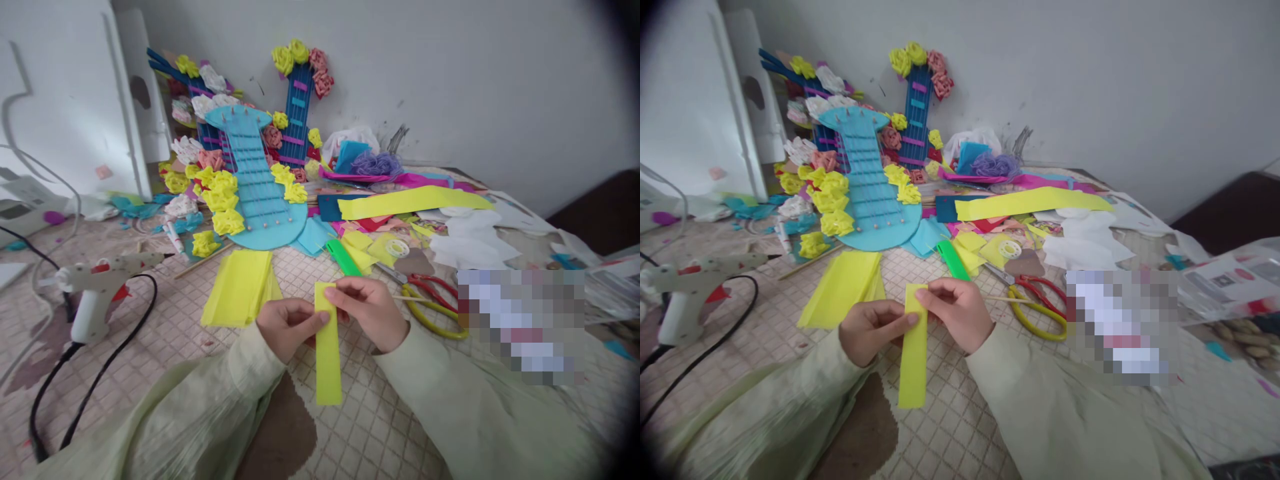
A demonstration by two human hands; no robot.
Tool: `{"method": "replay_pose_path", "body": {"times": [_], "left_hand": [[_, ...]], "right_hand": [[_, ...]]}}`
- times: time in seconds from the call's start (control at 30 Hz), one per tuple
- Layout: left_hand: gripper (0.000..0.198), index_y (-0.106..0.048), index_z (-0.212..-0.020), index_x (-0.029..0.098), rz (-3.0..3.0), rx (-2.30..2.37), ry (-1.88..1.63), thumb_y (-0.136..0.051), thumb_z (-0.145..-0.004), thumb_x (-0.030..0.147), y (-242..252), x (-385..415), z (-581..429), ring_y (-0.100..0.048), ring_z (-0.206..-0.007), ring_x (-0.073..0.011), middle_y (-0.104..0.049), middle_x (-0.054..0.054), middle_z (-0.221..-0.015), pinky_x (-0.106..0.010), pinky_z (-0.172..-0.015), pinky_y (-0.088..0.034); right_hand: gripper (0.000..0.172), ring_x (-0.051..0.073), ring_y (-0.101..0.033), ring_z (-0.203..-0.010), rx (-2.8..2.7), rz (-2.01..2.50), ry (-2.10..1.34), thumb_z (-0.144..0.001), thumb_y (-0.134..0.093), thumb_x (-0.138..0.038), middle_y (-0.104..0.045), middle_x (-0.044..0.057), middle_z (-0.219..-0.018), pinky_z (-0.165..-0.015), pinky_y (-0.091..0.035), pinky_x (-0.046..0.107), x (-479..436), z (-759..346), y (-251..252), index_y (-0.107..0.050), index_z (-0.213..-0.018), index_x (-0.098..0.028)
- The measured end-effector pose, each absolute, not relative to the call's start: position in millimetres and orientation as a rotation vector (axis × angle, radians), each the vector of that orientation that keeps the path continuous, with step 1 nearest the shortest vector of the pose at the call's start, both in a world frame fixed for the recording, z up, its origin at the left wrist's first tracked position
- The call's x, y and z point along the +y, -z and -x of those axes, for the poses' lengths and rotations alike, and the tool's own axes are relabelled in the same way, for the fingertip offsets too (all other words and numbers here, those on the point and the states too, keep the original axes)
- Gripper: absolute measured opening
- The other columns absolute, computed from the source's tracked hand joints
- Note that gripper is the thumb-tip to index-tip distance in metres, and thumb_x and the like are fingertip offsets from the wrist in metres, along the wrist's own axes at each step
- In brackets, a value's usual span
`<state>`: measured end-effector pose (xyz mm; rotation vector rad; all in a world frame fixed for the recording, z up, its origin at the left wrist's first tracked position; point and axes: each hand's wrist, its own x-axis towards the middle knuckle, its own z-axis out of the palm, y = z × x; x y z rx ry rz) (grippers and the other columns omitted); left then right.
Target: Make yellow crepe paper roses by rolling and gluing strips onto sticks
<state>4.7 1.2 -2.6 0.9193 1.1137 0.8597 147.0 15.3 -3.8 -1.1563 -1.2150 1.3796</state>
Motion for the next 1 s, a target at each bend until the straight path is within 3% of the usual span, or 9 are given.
{"method": "replay_pose_path", "body": {"times": [0.63, 0.87, 1.0], "left_hand": [[0.013, -0.062, -0.055, 0.013, -0.913, 1.125, -0.796, -0.070, -0.060, 0.023, 3, 4, -3, -0.056, -0.041, -0.0065, -0.061, 0.004, -0.045, -0.014, -0.042, -0.046], [0.021, -0.063, -0.079, 0.014, -1.079, 1.022, -1.105, -0.069, -0.061, 0.023, 11, 3, -5, -0.063, -0.066, -0.0122, -0.069, -0.002, -0.069, -0.021, -0.062, -0.051], [0.014, -0.062, -0.068, 0.013, -1.067, 1.071, -1.108, -0.064, -0.065, 0.026, 10, 4, -3, -0.061, -0.054, -0.0108, -0.067, -0.001, -0.060, -0.020, -0.052, -0.050]], "right_hand": [[0.017, 0.005, -0.048, -0.043, -1.247, 1.232, -1.302, -0.062, -0.069, -0.028, -0.056, -0.003, -0.047, -0.043, -0.038, 0.018, 16, -149, 4, -0.061, -0.056, -0.014], [0.018, 0.006, -0.048, -0.043, -1.247, 1.218, -1.296, -0.063, -0.069, -0.029, -0.055, -0.004, -0.048, -0.043, -0.039, 0.019, 15, -148, 3, -0.060, -0.056, -0.015], [0.017, 0.007, -0.051, -0.047, -1.236, 1.182, -1.362, -0.060, -0.071, -0.029, -0.058, -0.002, -0.052, -0.045, -0.041, 0.019, 13, -146, 5, -0.061, -0.058, -0.015]]}}
